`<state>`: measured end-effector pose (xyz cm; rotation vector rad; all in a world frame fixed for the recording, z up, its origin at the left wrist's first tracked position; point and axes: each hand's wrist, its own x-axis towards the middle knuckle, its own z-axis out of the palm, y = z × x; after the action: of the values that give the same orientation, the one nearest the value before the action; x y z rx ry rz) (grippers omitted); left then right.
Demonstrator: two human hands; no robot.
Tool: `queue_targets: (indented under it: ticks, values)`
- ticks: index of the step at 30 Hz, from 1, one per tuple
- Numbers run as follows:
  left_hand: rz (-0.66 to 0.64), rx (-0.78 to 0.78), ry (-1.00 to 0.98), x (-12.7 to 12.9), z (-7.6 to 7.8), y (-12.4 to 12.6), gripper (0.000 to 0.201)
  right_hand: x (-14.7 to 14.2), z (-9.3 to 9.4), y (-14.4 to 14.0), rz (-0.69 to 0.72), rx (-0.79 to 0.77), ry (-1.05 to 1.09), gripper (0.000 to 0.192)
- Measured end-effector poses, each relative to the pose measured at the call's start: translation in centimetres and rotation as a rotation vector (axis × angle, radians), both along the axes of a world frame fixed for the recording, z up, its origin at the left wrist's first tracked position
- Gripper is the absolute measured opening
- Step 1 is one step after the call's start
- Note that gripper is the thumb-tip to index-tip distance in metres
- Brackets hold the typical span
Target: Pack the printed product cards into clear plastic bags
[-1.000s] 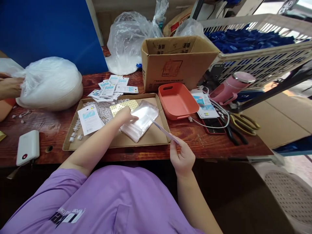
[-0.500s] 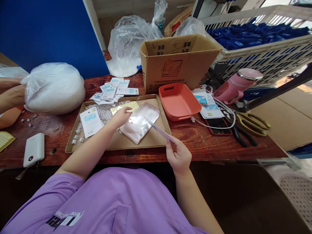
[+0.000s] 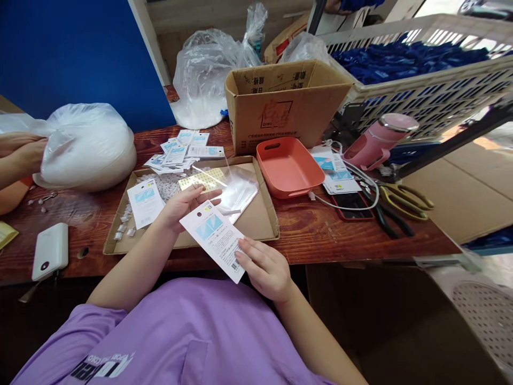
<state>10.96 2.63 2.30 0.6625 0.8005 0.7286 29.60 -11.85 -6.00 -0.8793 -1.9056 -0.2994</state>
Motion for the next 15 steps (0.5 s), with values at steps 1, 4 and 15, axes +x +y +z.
queue_targets:
  ticks: [1,4,15]
  values:
    - [0.011,-0.025,-0.019,-0.2,0.2,-0.2,0.01,0.0,-0.1,0.1,-0.02,-0.002,-0.011,0.041]
    - [0.059,-0.02,-0.014,-1.0,0.4,-0.5,0.011,0.7,-0.3,0.1,-0.092,-0.006,-0.073,0.046]
    - [-0.081,0.054,-0.018,-2.2,-0.1,-1.9,0.02,-1.8,0.7,1.6,-0.204,-0.039,-0.238,0.044]
